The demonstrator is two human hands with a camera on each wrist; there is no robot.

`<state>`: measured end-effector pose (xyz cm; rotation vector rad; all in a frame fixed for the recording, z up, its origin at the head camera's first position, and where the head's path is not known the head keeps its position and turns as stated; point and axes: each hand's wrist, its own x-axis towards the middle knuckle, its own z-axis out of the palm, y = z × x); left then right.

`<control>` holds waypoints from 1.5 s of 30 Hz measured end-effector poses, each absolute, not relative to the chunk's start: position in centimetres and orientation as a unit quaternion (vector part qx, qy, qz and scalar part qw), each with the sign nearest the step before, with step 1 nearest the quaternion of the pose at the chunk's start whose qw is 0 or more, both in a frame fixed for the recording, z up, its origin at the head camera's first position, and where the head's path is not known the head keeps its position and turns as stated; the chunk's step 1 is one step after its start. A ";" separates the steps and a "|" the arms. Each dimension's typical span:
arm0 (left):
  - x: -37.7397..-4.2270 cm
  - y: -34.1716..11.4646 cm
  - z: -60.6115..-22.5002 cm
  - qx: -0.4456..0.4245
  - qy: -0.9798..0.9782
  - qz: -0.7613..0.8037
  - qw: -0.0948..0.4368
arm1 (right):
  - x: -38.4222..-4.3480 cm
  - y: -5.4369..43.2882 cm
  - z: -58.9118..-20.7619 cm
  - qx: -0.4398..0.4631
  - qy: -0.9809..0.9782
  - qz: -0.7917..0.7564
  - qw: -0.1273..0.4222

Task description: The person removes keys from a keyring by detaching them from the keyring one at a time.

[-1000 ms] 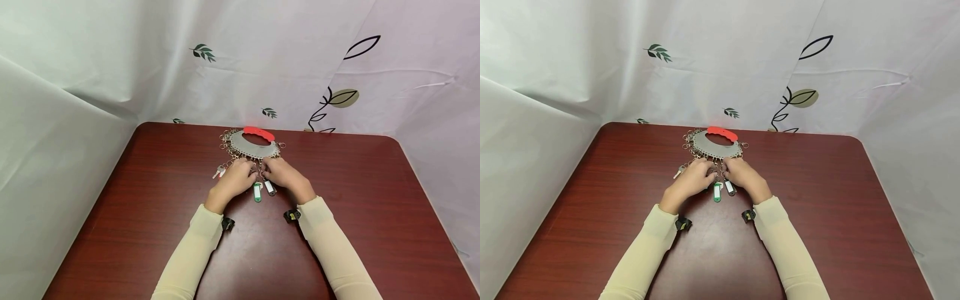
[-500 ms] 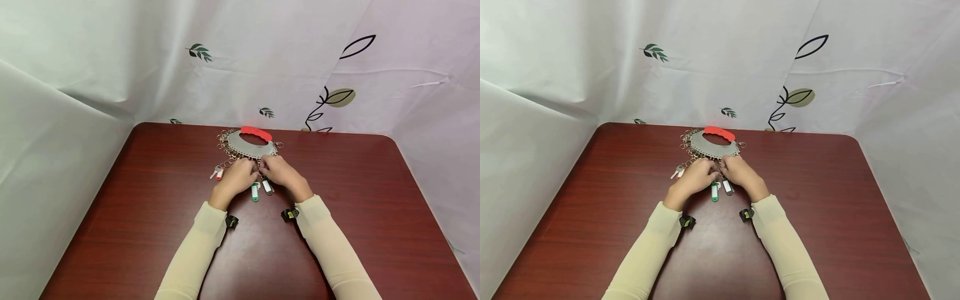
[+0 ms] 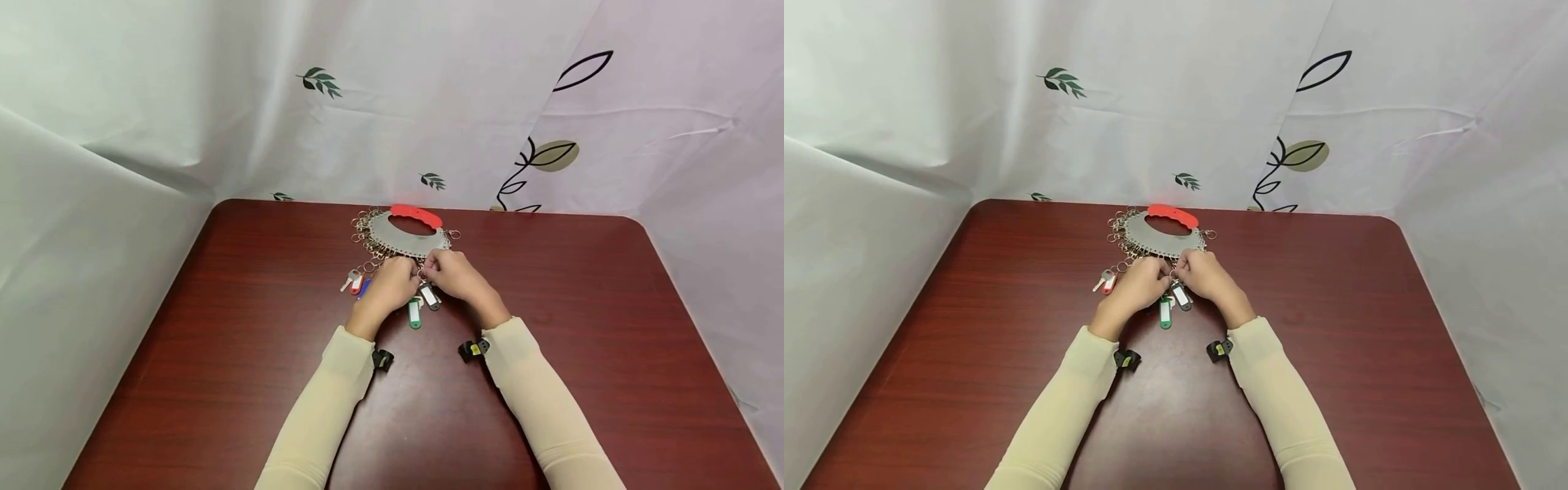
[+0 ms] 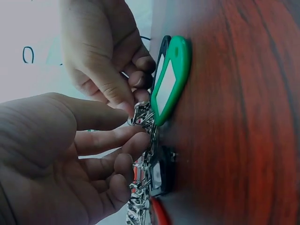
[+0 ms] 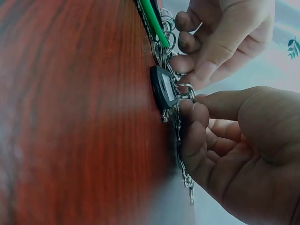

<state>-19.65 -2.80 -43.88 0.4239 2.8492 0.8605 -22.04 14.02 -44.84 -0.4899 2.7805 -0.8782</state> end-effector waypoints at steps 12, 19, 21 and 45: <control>-19.9 -2.1 -44.1 0.106 0.939 0.326 0.035 | -22.2 14.0 -44.8 -0.162 0.915 -0.347 0.123; -20.0 -2.1 -44.1 0.097 0.934 0.345 0.003 | -22.4 14.1 -44.6 -0.166 0.903 -0.373 0.134; -20.0 -2.1 -44.2 0.091 0.932 0.351 0.001 | -22.5 14.2 -44.5 -0.165 0.899 -0.381 0.139; -20.1 -2.0 -44.3 0.056 0.916 0.393 -0.064 | -22.6 14.8 -44.6 -0.182 0.898 -0.392 0.077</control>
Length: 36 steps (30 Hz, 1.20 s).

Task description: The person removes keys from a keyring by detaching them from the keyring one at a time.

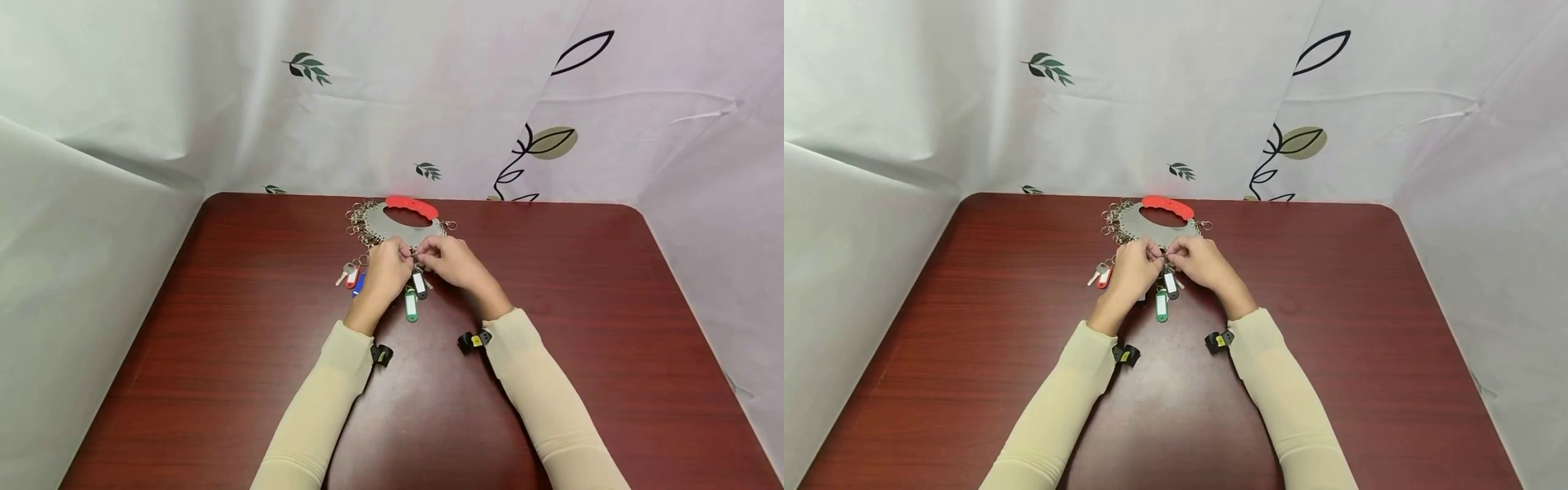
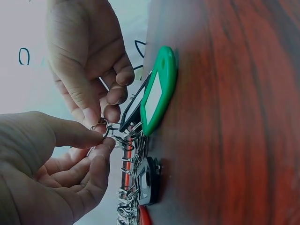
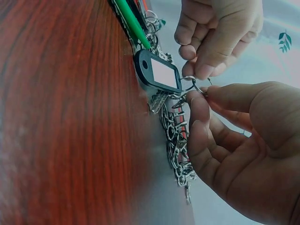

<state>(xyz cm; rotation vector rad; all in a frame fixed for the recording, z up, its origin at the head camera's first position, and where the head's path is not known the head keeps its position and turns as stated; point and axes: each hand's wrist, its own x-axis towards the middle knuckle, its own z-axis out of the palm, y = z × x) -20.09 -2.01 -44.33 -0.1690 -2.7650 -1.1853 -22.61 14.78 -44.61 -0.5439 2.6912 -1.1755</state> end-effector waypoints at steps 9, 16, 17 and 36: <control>-20.1 -2.0 -44.2 -0.049 -0.919 -0.386 0.064 | -22.7 14.6 -44.8 -0.178 0.897 -0.399 0.072; -20.1 -2.1 -44.2 -0.047 -0.922 -0.379 0.069 | -22.5 14.5 -44.7 -0.179 0.897 -0.398 0.070; -20.1 -2.1 -44.2 -0.047 -0.922 -0.379 0.070 | -22.5 14.4 -44.7 -0.178 0.897 -0.399 0.070; -20.3 -2.1 -44.2 -0.047 -0.916 -0.394 0.067 | -22.5 14.3 -44.5 -0.175 0.893 -0.409 0.061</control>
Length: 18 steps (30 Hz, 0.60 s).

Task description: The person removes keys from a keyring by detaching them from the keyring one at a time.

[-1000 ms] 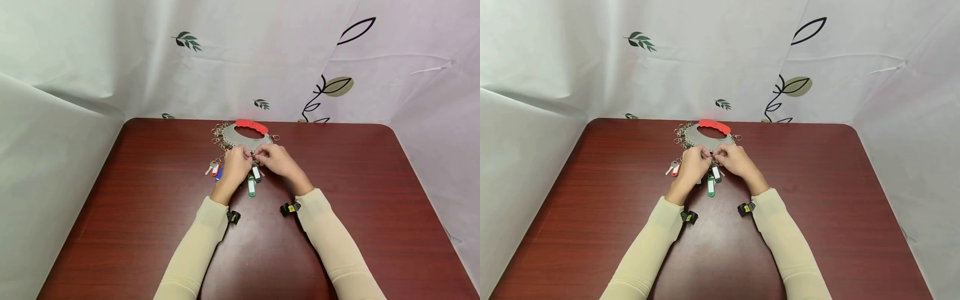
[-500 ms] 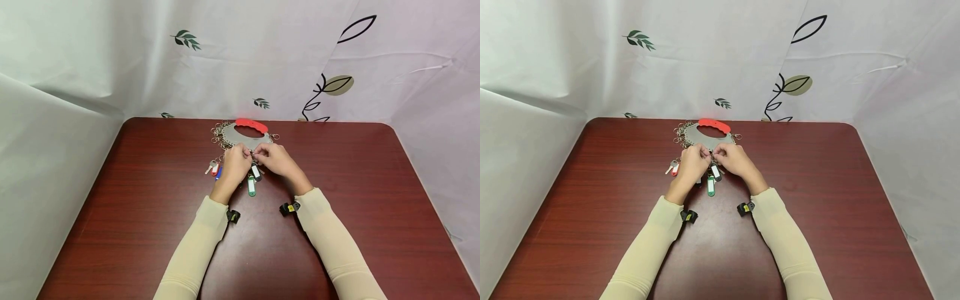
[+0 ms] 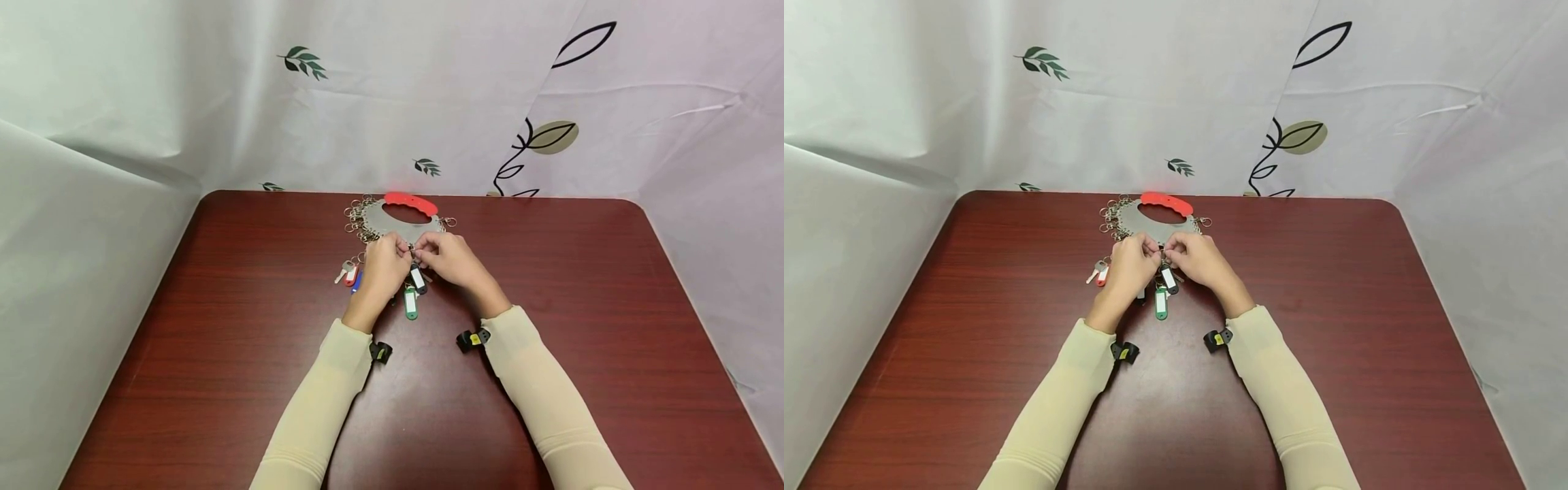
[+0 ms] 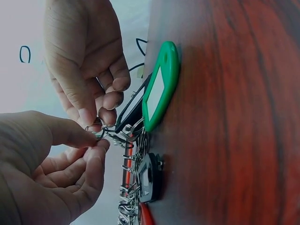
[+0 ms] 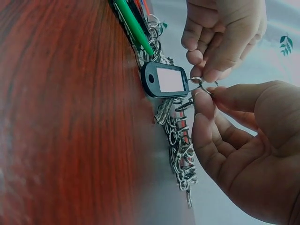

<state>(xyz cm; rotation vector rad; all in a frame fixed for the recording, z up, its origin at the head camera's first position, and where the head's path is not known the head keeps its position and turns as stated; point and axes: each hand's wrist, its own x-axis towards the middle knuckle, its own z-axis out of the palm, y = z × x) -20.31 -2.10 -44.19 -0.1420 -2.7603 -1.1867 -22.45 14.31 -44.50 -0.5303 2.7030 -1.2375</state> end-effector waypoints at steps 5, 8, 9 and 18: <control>-20.3 -2.1 -44.2 -0.047 -0.913 -0.401 0.066 | -22.6 14.3 -44.7 -0.173 0.894 -0.410 0.059; -20.3 -2.1 -44.2 -0.048 -0.912 -0.401 0.066 | -22.7 14.3 -44.9 -0.172 0.892 -0.413 0.058; -20.3 -2.2 -44.2 -0.048 -0.912 -0.402 0.065 | -22.7 14.3 -44.9 -0.172 0.892 -0.414 0.057; -20.3 -2.2 -44.2 -0.061 -0.915 -0.395 0.063 | -22.6 14.2 -44.8 -0.171 0.891 -0.418 0.055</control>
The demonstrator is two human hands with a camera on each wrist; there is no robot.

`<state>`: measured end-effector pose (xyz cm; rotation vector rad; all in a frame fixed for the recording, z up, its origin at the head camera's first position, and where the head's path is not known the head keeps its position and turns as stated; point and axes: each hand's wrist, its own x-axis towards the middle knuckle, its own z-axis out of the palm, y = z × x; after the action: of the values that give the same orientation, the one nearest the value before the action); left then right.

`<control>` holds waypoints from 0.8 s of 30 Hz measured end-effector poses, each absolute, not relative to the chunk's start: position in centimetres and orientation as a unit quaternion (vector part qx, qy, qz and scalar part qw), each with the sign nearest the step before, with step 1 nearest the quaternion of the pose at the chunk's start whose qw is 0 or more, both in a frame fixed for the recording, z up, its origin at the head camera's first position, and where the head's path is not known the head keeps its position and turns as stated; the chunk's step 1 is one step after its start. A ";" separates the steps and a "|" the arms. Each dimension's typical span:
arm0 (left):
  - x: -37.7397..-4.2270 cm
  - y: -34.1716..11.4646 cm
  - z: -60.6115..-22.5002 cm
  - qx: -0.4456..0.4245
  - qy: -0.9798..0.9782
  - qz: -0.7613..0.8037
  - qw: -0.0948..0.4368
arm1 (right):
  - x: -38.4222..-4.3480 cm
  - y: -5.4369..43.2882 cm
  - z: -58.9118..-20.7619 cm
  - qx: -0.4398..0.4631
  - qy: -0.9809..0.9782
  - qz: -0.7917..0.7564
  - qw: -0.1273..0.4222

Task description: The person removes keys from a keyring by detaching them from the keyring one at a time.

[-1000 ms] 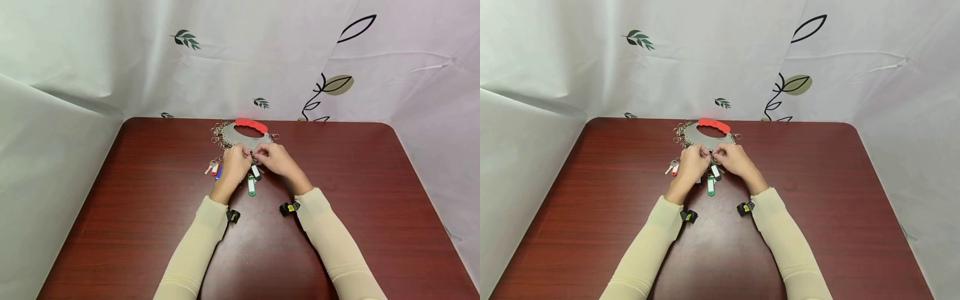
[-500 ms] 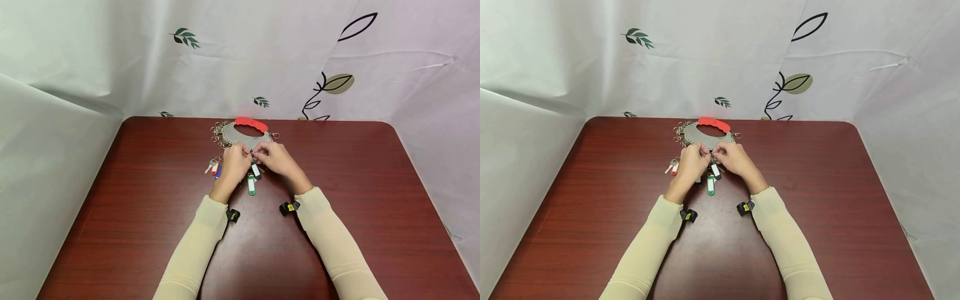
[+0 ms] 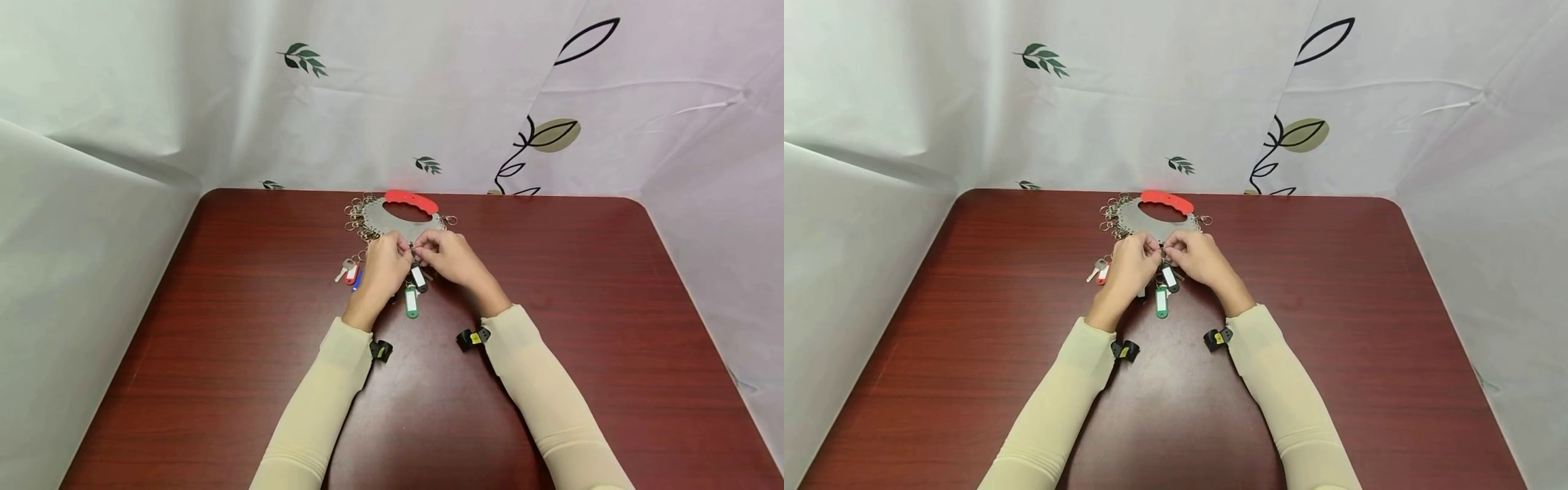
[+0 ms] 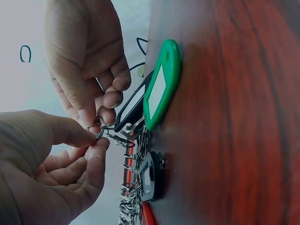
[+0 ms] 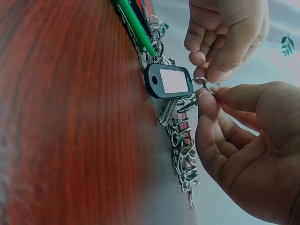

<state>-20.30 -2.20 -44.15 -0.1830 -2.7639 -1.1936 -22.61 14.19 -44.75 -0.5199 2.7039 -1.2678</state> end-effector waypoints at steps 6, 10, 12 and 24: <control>-20.3 -2.2 -44.1 -0.058 -0.913 -0.400 0.054 | -22.7 14.3 -44.7 -0.175 0.888 -0.421 0.058; -20.3 -2.2 -44.1 -0.059 -0.912 -0.402 0.054 | -22.8 14.4 -44.8 -0.177 0.890 -0.417 0.058; -20.3 -2.2 -44.0 -0.061 -0.913 -0.400 0.055 | -22.8 14.4 -44.9 -0.177 0.889 -0.418 0.057; -20.4 -2.1 -44.1 -0.066 -0.912 -0.402 0.049 | -22.8 14.4 -44.8 -0.170 0.881 -0.437 0.064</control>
<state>-20.36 -2.09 -44.05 -0.2004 -2.7783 -1.2246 -22.80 14.45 -44.81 -0.5119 2.6605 -1.3189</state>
